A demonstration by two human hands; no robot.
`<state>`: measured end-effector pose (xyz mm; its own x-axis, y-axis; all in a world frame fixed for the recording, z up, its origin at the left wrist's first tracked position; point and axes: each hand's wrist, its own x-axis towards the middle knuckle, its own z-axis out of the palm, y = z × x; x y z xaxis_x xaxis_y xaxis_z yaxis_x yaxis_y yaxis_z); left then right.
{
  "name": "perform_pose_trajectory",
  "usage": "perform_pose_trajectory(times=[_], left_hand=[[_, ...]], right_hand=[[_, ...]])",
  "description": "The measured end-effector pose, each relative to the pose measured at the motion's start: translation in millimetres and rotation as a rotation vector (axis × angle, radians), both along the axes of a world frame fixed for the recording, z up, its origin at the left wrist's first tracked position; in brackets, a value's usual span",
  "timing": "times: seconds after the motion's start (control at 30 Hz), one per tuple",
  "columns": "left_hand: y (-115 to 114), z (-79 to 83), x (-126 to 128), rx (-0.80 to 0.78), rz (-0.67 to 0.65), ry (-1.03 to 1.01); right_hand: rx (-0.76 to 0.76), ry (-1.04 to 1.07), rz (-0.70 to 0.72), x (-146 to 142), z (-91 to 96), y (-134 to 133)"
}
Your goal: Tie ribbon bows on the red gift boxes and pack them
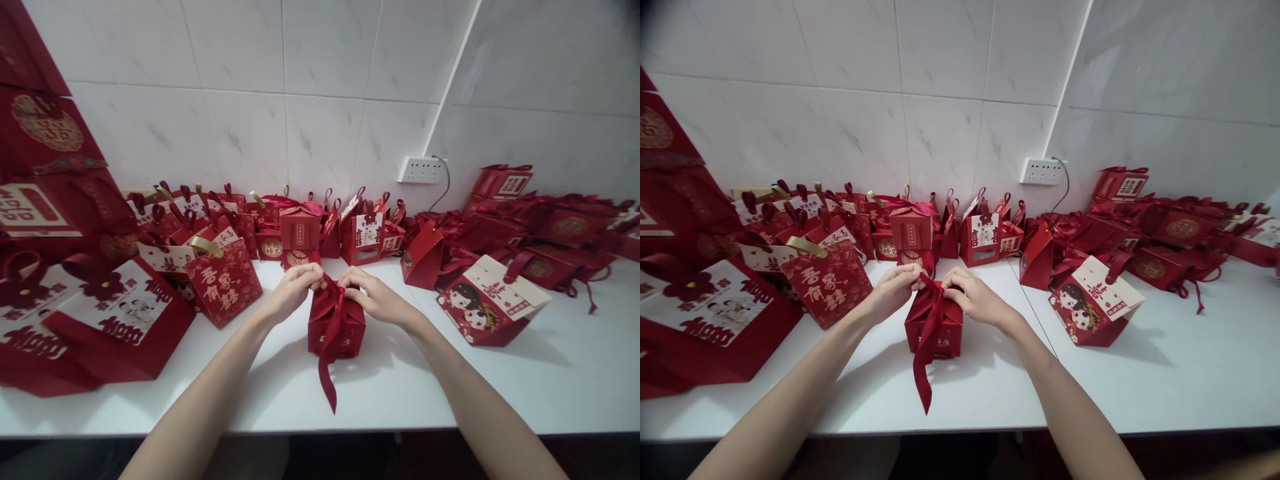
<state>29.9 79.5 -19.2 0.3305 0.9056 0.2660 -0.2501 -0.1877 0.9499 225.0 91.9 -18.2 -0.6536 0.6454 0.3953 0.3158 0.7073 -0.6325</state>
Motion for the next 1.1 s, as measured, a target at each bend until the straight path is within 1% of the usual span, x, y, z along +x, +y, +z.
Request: perform_pose_trajectory(times=[0.1, 0.3, 0.37, 0.47, 0.53, 0.6, 0.73, 0.87, 0.93, 1.0, 1.1], left_hand=[[-0.2, 1.0, 0.3, -0.017, 0.005, -0.018], [-2.0, 0.7, -2.7, -0.074, -0.072, 0.076], [-2.2, 2.6, -3.0, -0.088, -0.059, 0.021], [-3.4, 8.9, -2.8, -0.067, 0.0, -0.144], [-5.0, 13.1, -2.0, -0.077, 0.004, -0.25], [-6.9, 15.3, -0.3, -0.12, -0.009, -0.326], [-8.4, 13.6, 3.4, -0.161, -0.003, -0.388], [-9.4, 11.5, 2.2, -0.194, -0.056, -0.389], [-10.8, 11.5, 1.0, -0.184, -0.084, -0.386], [-12.1, 12.1, 0.5, -0.135, -0.082, -0.389], [-11.9, 14.3, -0.8, -0.043, 0.003, -0.449]], right_hand=[[-0.003, 0.005, 0.004, -0.4, 0.4, -0.6], [0.018, 0.001, 0.012, -0.7, 0.1, -1.5], [0.022, -0.001, 0.012, -0.4, 0.2, -1.6], [0.012, -0.005, 0.007, 0.0, 0.5, -1.7], [0.005, -0.006, 0.006, 0.1, 0.7, -1.7], [0.004, -0.009, 0.006, 0.0, 0.9, -1.8], [0.012, -0.013, 0.006, -0.2, 1.2, -2.1], [0.014, -0.024, 0.009, -0.1, 1.7, -2.2], [0.02, -0.03, 0.009, 0.2, 1.9, -2.2], [0.029, -0.028, 0.013, 0.3, 1.8, -2.2], [0.022, -0.017, 0.021, 0.4, 1.5, -2.2]])
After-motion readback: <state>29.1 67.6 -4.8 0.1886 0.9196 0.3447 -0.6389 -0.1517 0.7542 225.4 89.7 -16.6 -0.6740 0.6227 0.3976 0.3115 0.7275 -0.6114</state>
